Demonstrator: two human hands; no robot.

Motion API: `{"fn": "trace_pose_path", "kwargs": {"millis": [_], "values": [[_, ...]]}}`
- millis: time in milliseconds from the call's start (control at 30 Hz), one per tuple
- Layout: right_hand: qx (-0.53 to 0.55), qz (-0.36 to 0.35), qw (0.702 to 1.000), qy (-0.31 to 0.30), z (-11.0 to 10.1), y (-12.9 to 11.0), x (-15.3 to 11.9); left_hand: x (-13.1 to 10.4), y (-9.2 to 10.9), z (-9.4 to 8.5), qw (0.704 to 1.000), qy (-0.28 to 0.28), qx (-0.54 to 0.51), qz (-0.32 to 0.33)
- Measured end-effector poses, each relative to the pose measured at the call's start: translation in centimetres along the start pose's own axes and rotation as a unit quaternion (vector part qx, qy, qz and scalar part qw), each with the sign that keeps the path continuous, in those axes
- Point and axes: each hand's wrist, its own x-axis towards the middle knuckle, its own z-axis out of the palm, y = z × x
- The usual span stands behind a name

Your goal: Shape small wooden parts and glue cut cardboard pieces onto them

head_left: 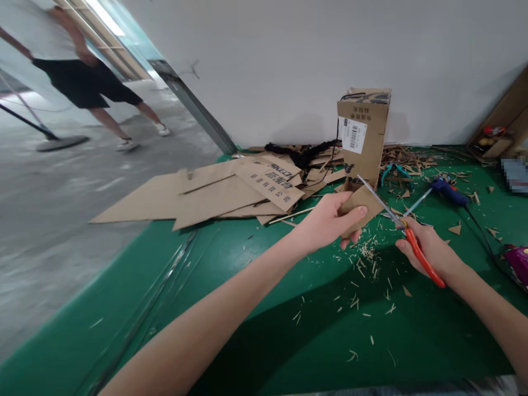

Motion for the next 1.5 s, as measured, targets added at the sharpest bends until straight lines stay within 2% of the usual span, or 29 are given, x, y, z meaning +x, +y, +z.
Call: {"fn": "trace_pose_path", "kwargs": {"millis": [300,633,867,1000,1100,1200,1333,1500], "values": [[-0.026,0.022,0.999,0.008,0.3,0.3,-0.2,0.0,0.3,-0.3,1.000,-0.018,-0.014,-0.014],[-0.002,0.032,0.999,-0.001,0.1,0.0,-0.2,0.1,-0.2,-0.4,0.999,-0.020,-0.036,-0.014],[0.089,0.010,0.995,0.046,-0.2,0.8,-0.1,1.0,-1.1,-0.6,0.975,0.047,-0.216,0.031],[0.159,-0.012,0.987,0.028,-0.2,1.5,-0.2,1.1,-1.2,-1.0,0.974,0.045,-0.217,0.038],[0.136,-0.046,0.989,0.029,-0.4,1.5,-0.3,1.1,-1.1,-1.1,0.980,0.053,-0.184,0.047],[0.089,-0.042,0.995,0.021,-0.4,1.2,-0.3,1.2,-1.1,-1.1,0.976,0.108,-0.184,0.052],[0.046,-0.067,0.996,0.038,-0.2,1.1,-0.2,1.7,-1.3,-1.1,0.949,0.199,-0.231,0.083],[0.036,-0.063,0.997,0.038,0.1,1.4,-0.1,1.8,-1.3,-1.2,0.920,0.219,-0.307,0.110]]}}
